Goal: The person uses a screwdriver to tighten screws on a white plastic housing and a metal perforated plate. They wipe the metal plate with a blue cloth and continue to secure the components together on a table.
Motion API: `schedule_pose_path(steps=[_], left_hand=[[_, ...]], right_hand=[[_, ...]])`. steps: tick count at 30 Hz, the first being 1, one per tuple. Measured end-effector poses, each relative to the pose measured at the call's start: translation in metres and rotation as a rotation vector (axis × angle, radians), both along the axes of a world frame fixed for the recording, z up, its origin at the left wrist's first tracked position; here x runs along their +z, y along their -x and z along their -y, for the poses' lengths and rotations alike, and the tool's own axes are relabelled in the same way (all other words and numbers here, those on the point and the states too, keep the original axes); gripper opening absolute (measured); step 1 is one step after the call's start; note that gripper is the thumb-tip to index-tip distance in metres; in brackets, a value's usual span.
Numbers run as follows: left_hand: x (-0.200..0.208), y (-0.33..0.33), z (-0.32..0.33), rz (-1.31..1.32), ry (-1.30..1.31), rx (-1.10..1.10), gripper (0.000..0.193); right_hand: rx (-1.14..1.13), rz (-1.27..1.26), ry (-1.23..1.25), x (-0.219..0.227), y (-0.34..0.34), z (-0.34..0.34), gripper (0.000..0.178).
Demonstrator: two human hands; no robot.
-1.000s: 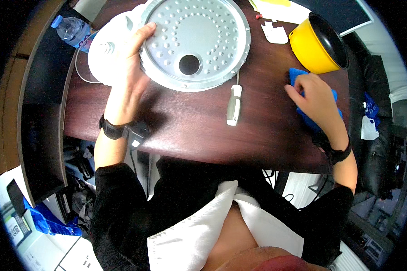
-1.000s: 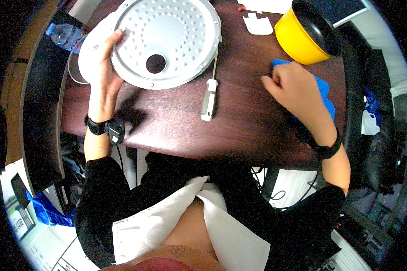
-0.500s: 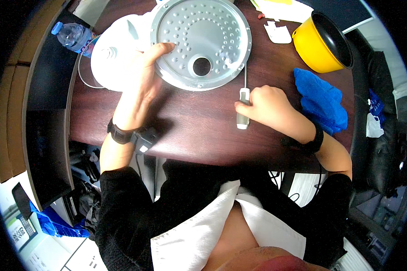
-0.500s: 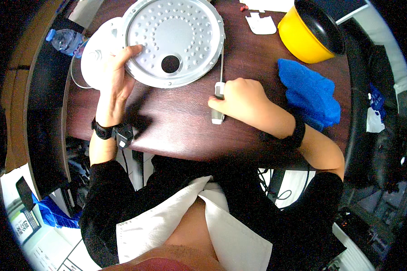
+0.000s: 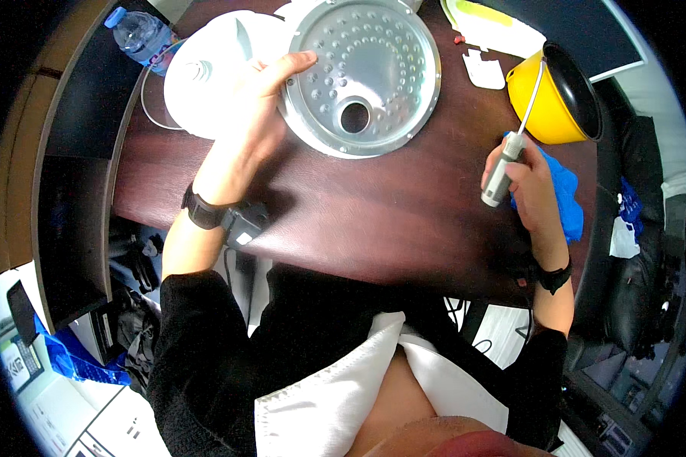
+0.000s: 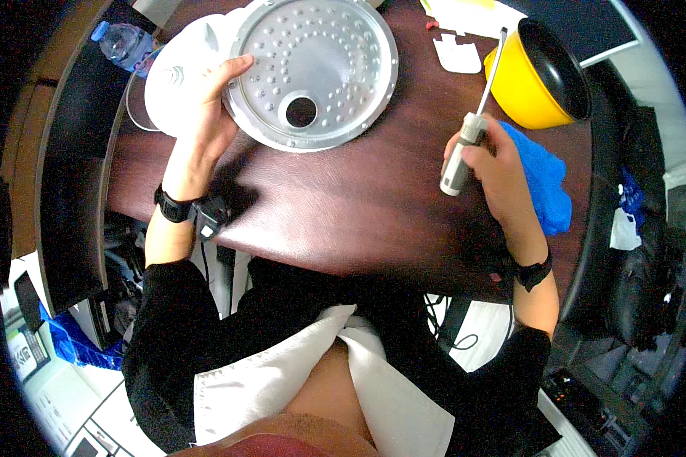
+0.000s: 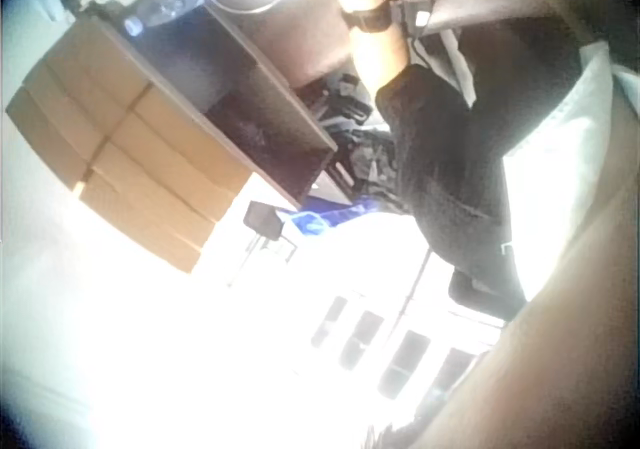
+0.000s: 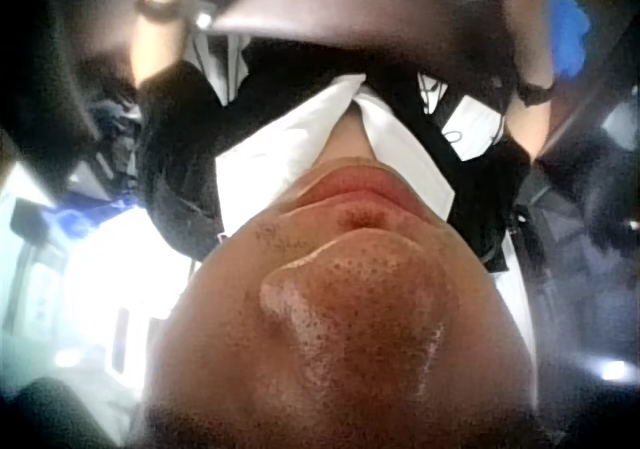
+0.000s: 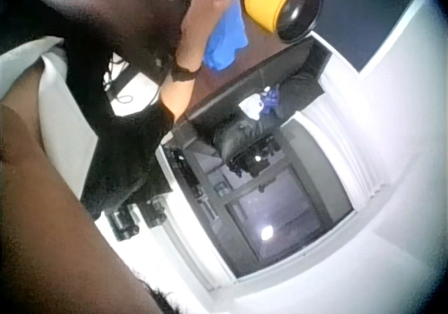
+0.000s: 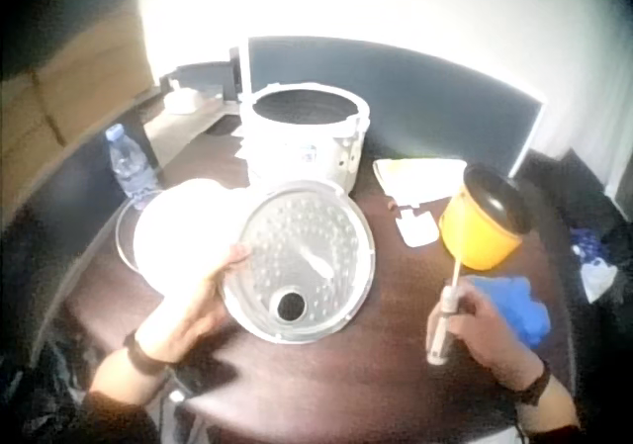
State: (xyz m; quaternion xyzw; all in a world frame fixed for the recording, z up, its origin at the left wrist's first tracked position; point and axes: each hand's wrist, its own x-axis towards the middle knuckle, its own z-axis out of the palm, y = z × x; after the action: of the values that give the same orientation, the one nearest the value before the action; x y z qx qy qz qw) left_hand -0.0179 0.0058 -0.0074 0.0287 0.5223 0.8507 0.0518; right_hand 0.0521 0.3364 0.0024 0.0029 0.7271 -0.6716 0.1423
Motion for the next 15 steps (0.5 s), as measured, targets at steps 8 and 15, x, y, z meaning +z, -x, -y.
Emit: schedule_pose_path(steps=[8,15], left_hand=[[0.006,0.0,-0.003,0.058,0.01,0.11,0.038],[-0.001,0.0,0.004,0.019,-0.083,0.166,0.027]], right_hand=[[0.024,-0.1,0.08,0.049,0.036,0.041,0.031],[0.295,-0.484,-0.263,0.073,0.063,0.069,0.014]])
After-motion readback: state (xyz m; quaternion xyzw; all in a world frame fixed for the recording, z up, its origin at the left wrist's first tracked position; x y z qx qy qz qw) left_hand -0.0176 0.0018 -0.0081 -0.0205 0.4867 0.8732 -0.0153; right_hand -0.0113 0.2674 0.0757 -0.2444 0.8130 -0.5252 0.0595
